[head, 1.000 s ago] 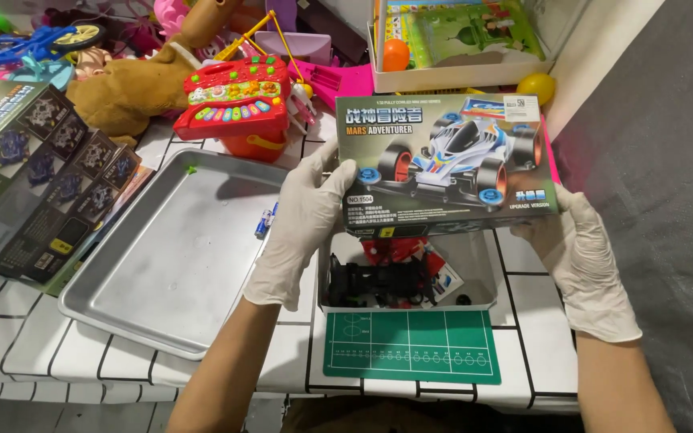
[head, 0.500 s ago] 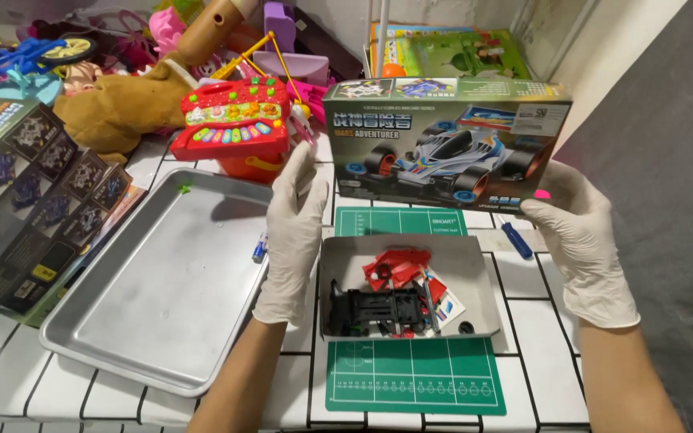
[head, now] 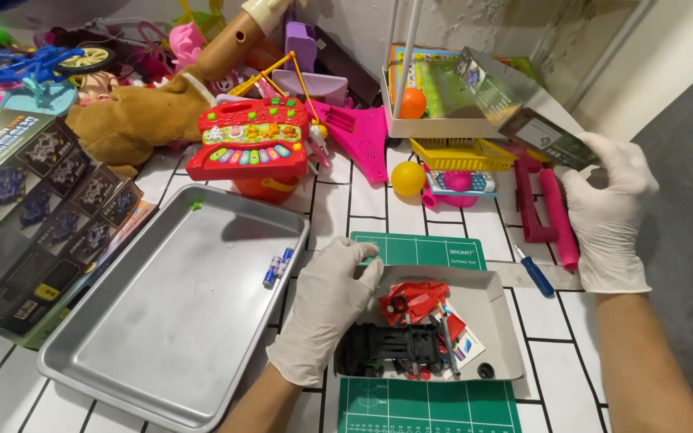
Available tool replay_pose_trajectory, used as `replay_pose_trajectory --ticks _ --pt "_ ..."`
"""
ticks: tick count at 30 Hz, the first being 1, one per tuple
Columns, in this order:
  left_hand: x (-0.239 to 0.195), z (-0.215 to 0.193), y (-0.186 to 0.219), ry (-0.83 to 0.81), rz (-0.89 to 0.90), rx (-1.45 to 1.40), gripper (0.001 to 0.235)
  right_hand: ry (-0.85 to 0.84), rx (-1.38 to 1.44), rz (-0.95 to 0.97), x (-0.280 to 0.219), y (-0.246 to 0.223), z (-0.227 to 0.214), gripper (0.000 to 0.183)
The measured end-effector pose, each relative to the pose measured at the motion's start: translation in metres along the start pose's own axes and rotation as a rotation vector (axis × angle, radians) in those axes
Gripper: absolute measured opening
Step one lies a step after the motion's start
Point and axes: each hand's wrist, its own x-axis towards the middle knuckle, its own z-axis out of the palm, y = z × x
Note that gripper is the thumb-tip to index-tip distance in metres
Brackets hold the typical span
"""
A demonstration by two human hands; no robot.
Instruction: Assembling a plastic toy car using a screwdriver and organizing parts on a tray.
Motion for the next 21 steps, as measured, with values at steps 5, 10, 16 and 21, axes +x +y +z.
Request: replay_pose_trajectory --ticks 5,10,16,21 --pt "0.001 -0.026 0.025 -0.251 -0.137 0.030 0.021 0.042 -0.191 -0.180 0.005 0.038 0.042 0.046" --pt "0.000 -0.026 0.018 -0.422 -0.122 0.022 0.028 -0.063 -0.252 -0.194 0.001 0.058 0.058 0.048" --pt "-0.001 -0.014 -0.004 -0.488 0.050 0.169 0.029 -0.243 0.070 -0.242 -0.022 -0.038 0.002 0.038" --pt "-0.001 -0.013 -0.010 -0.368 0.231 0.102 0.019 -0.498 0.371 -0.066 -0.077 -0.062 -0.011 0.022"
